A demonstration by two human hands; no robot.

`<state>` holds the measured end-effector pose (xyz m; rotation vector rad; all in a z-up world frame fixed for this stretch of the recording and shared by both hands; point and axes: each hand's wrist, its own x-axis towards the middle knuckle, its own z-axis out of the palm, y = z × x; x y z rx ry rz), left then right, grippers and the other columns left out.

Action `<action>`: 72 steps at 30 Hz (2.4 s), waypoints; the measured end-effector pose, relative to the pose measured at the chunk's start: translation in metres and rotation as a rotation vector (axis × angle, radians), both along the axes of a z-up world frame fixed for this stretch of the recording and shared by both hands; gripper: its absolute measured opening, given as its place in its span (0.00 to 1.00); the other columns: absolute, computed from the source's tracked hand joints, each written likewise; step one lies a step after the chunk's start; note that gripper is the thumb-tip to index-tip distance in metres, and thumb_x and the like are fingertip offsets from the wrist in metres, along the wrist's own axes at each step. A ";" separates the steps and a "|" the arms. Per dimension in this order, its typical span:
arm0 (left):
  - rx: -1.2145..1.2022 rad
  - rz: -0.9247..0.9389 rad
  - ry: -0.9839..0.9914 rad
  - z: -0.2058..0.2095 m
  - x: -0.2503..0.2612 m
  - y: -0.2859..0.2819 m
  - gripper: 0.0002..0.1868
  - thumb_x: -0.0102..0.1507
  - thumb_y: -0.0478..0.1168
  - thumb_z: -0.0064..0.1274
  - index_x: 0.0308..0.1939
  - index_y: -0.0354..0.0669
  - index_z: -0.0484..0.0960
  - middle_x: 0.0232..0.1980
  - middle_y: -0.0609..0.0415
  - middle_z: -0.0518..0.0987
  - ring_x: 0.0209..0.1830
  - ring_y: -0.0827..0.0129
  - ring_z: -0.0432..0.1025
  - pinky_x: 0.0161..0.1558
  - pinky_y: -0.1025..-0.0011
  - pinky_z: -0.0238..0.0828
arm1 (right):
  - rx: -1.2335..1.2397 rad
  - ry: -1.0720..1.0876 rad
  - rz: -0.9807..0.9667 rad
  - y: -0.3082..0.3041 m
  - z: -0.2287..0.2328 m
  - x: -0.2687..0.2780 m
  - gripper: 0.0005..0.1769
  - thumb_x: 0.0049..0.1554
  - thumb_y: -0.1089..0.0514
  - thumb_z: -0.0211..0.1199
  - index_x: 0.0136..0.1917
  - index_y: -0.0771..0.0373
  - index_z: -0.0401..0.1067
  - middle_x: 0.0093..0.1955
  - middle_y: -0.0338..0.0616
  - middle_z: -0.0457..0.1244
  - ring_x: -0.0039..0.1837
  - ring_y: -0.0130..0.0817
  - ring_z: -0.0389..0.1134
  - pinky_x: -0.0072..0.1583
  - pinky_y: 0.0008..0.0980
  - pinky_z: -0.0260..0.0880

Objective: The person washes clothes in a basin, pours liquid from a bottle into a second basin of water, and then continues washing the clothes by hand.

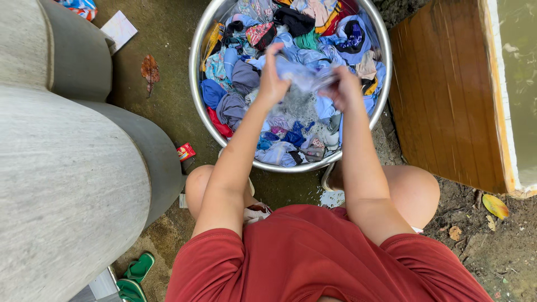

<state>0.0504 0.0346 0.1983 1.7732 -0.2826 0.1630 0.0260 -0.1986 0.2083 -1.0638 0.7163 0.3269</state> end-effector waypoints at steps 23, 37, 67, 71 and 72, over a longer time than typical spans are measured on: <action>-0.632 0.297 0.376 -0.018 -0.020 0.022 0.17 0.64 0.39 0.66 0.50 0.39 0.75 0.46 0.52 0.78 0.47 0.66 0.72 0.50 0.68 0.71 | 0.447 0.227 0.068 0.117 0.033 -0.004 0.33 0.57 0.32 0.47 0.61 0.56 0.73 0.61 0.47 0.69 0.59 0.48 0.71 0.60 0.59 0.65; -0.850 0.347 0.788 -0.043 -0.005 0.012 0.26 0.71 0.59 0.52 0.39 0.37 0.81 0.39 0.52 0.79 0.36 0.67 0.72 0.40 0.64 0.70 | 0.038 -0.285 -0.301 0.147 -0.015 0.012 0.10 0.55 0.56 0.70 0.42 0.58 0.70 0.38 0.39 0.66 0.39 0.32 0.68 0.44 0.37 0.73; -1.219 -0.047 1.053 -0.049 0.050 0.078 0.42 0.62 0.70 0.42 0.66 0.42 0.75 0.68 0.47 0.75 0.67 0.53 0.69 0.63 0.50 0.66 | -0.138 -0.406 0.484 0.121 0.053 0.086 0.17 0.56 0.58 0.67 0.56 0.56 0.65 0.45 0.40 0.65 0.38 0.30 0.68 0.31 0.32 0.69; -0.998 0.303 1.148 -0.084 0.058 0.097 0.37 0.63 0.63 0.47 0.71 0.53 0.65 0.74 0.51 0.67 0.71 0.55 0.60 0.66 0.47 0.56 | -0.160 -0.448 0.332 0.138 0.035 0.162 0.15 0.58 0.58 0.66 0.56 0.56 0.66 0.44 0.43 0.67 0.37 0.32 0.70 0.29 0.33 0.68; -1.027 0.350 1.175 -0.090 0.064 0.101 0.36 0.61 0.60 0.49 0.71 0.52 0.68 0.73 0.50 0.68 0.69 0.55 0.62 0.64 0.47 0.58 | -0.178 -0.428 0.267 0.144 0.033 0.185 0.15 0.57 0.58 0.65 0.56 0.55 0.64 0.43 0.42 0.67 0.36 0.34 0.71 0.28 0.33 0.67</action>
